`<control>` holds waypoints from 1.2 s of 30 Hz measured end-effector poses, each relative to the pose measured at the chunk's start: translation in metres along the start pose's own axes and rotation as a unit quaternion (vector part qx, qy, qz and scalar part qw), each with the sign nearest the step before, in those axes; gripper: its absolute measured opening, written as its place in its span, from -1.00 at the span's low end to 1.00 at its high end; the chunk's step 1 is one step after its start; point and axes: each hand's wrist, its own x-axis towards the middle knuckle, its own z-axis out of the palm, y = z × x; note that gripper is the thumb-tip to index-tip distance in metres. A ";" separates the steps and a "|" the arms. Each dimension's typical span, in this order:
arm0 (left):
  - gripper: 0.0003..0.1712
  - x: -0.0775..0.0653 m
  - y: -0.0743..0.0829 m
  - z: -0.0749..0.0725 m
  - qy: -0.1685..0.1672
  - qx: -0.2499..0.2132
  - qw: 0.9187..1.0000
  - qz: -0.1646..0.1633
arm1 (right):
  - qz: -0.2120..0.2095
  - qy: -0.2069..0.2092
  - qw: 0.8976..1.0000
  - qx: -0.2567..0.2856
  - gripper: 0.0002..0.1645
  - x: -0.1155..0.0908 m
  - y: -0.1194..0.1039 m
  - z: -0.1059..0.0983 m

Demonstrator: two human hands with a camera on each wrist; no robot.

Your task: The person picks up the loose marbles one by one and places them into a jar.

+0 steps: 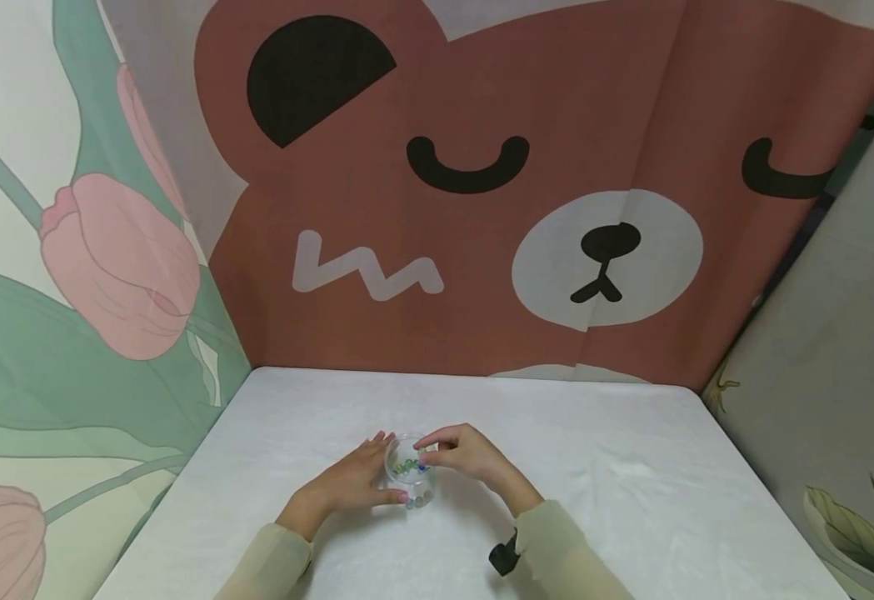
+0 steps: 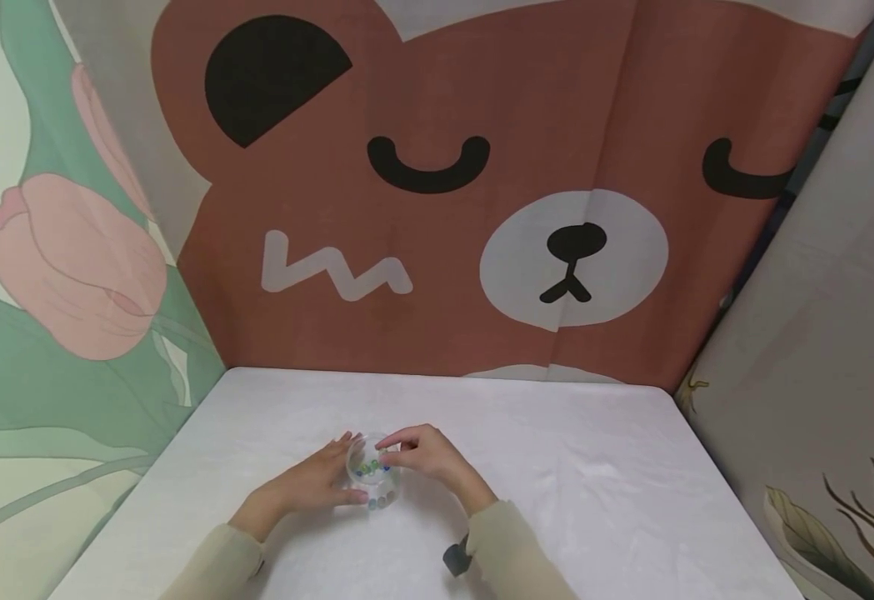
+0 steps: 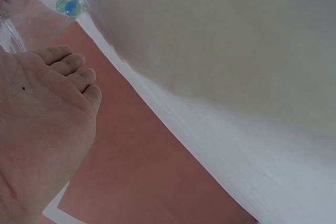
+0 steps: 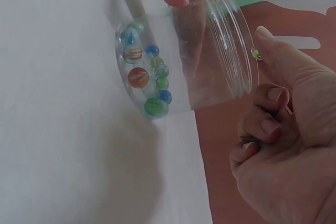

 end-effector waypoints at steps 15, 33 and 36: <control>0.22 0.003 -0.005 0.002 -0.004 0.007 1.000 0.008 | 0.010 -0.011 1.000 -0.007 -0.53 0.003 0.000 0.003; 0.25 0.002 -0.003 -0.004 -0.001 0.023 1.000 0.014 | 0.006 -0.007 1.000 -0.010 -0.54 -0.001 -0.003 0.000; 0.25 0.002 -0.004 -0.007 0.004 0.026 1.000 0.017 | 0.004 -0.004 1.000 -0.013 -0.57 -0.002 -0.003 -0.002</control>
